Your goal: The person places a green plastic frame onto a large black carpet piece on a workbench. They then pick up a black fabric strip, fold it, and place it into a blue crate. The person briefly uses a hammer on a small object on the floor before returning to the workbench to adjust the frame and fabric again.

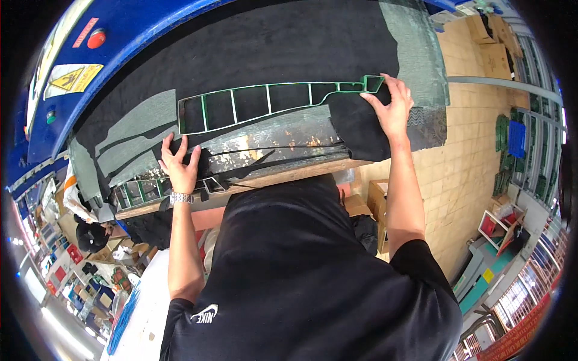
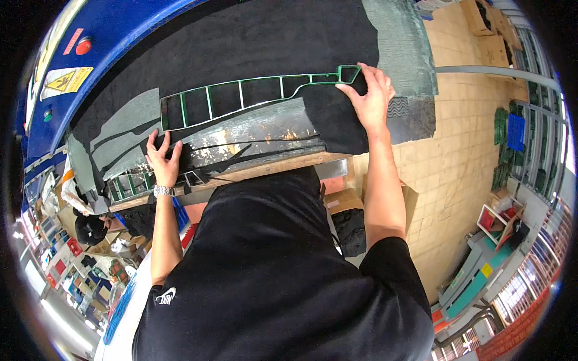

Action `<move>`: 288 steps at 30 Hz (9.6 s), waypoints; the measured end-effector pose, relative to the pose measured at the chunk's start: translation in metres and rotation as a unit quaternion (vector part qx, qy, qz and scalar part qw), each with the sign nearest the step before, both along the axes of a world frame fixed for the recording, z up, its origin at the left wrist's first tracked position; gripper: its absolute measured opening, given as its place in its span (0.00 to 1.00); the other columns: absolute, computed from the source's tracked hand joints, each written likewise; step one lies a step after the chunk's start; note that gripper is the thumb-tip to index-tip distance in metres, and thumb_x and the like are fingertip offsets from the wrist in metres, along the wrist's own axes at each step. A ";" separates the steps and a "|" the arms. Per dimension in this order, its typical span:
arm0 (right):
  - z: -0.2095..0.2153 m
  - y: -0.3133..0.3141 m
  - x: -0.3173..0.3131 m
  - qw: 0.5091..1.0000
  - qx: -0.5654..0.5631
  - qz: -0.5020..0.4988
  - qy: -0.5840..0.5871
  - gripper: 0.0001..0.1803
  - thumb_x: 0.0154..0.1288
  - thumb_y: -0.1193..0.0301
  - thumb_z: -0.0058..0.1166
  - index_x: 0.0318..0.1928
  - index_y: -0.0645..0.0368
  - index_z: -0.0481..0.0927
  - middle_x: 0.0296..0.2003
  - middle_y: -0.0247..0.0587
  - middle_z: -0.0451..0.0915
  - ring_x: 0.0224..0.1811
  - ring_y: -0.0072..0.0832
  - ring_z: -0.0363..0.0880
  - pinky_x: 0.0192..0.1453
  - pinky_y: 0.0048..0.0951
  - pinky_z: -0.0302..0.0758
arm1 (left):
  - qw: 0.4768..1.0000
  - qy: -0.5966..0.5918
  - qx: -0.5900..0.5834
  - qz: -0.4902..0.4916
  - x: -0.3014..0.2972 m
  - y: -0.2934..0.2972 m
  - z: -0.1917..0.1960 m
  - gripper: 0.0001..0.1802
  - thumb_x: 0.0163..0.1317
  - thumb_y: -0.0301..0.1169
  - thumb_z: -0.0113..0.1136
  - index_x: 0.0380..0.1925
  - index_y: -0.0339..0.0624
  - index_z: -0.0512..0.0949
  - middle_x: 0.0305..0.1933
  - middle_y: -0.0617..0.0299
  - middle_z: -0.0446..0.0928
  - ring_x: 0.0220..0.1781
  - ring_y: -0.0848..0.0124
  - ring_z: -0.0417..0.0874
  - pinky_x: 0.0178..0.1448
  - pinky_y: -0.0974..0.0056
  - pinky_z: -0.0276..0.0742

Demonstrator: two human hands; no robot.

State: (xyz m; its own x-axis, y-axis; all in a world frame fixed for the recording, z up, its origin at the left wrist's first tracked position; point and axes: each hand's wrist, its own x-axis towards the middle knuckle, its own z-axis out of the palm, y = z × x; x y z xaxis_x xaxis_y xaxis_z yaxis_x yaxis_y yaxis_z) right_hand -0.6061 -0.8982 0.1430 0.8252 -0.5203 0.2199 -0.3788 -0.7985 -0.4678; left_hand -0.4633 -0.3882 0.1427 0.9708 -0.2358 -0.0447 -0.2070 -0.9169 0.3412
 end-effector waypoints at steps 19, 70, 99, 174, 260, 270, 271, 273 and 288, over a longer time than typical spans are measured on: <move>0.021 -0.006 0.004 0.999 0.018 0.033 0.024 0.34 0.55 0.57 0.75 0.59 0.61 0.79 0.56 0.52 0.80 0.59 0.47 0.78 0.66 0.43 0.73 | 0.993 -0.001 -0.032 -0.109 -0.002 0.009 0.032 0.32 0.58 0.44 0.73 0.63 0.47 0.79 0.67 0.48 0.72 0.69 0.49 0.72 0.71 0.48 0.66; 0.162 0.154 0.039 0.911 -0.312 0.269 -0.030 0.32 0.62 0.67 0.55 0.69 0.46 0.74 0.69 0.44 0.68 0.76 0.51 0.60 0.66 0.88 0.46 | 0.580 0.354 -0.677 0.282 0.021 -0.173 0.158 0.20 0.69 0.51 0.64 0.44 0.46 0.78 0.42 0.57 0.83 0.46 0.62 0.87 0.53 0.54 0.88; 0.067 -0.001 0.133 0.918 0.045 0.377 0.113 0.50 0.48 0.66 0.78 0.73 0.50 0.68 0.68 0.44 0.73 0.74 0.41 0.65 0.81 0.54 0.43 | 0.986 0.042 -0.157 0.046 0.095 -0.059 0.029 0.18 0.76 0.37 0.52 0.58 0.39 0.80 0.51 0.49 0.83 0.52 0.55 0.85 0.60 0.57 0.78; 0.165 0.097 0.043 0.953 0.142 0.202 -0.175 0.14 0.78 0.67 0.52 0.41 0.67 0.83 0.30 0.44 0.85 0.32 0.26 0.84 0.41 0.30 0.79 | 0.978 -0.064 -0.077 -0.184 -0.136 -0.039 0.005 0.28 0.52 0.41 0.76 0.54 0.47 0.82 0.51 0.61 0.77 0.58 0.57 0.76 0.66 0.49 0.65; 0.036 0.155 -0.206 0.764 0.015 0.645 -0.029 0.07 0.65 0.71 0.61 0.32 0.61 0.78 0.32 0.38 0.73 0.30 0.32 0.79 0.36 0.34 0.74 | 0.994 0.076 0.003 -0.075 -0.122 -0.028 -0.011 0.27 0.45 0.51 0.82 0.27 0.39 0.81 0.29 0.56 0.81 0.32 0.59 0.83 0.41 0.58 0.79; -0.027 0.183 -0.223 0.785 0.059 0.613 0.067 0.09 0.62 0.71 0.65 0.38 0.63 0.81 0.36 0.39 0.76 0.30 0.36 0.82 0.41 0.38 0.78 | 0.895 0.217 -0.381 -0.082 -0.158 -0.045 0.026 0.11 0.63 0.19 0.66 0.41 0.41 0.75 0.47 0.67 0.82 0.48 0.79 0.81 0.53 0.70 0.77; -0.013 0.185 -0.219 0.798 0.132 0.583 0.076 0.14 0.59 0.71 0.68 0.43 0.63 0.81 0.39 0.40 0.77 0.34 0.37 0.82 0.44 0.38 0.79 | 0.877 0.227 -0.416 -0.078 -0.166 -0.047 0.056 0.11 0.64 0.19 0.65 0.44 0.41 0.76 0.49 0.68 0.82 0.50 0.80 0.80 0.55 0.71 0.77; 0.040 0.190 -0.201 0.805 0.273 0.519 0.090 0.26 0.53 0.70 0.73 0.52 0.64 0.81 0.45 0.42 0.79 0.42 0.39 0.83 0.52 0.39 0.79 | 0.910 0.141 -0.369 -0.129 -0.183 -0.059 0.114 0.16 0.64 0.21 0.67 0.51 0.39 0.77 0.52 0.67 0.81 0.50 0.80 0.80 0.56 0.71 0.77; 0.065 0.262 -0.043 0.579 0.466 0.532 0.406 0.09 0.70 0.70 0.63 0.39 0.66 0.84 0.26 0.37 0.85 0.25 0.20 0.81 0.30 0.22 0.76 | 0.810 0.023 -0.557 0.183 -0.244 0.182 0.169 0.13 0.71 0.33 0.64 0.47 0.34 0.83 0.42 0.66 0.85 0.41 0.80 0.83 0.49 0.71 0.79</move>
State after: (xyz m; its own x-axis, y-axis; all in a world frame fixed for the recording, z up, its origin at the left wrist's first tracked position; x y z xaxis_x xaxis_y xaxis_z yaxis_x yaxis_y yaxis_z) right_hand -0.6493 -0.6358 0.2082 0.4215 0.7974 -0.4319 -0.3017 -0.3258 -0.8960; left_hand -0.7072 -0.2066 0.3121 0.9880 0.1488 -0.0415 0.0467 -0.0319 0.9984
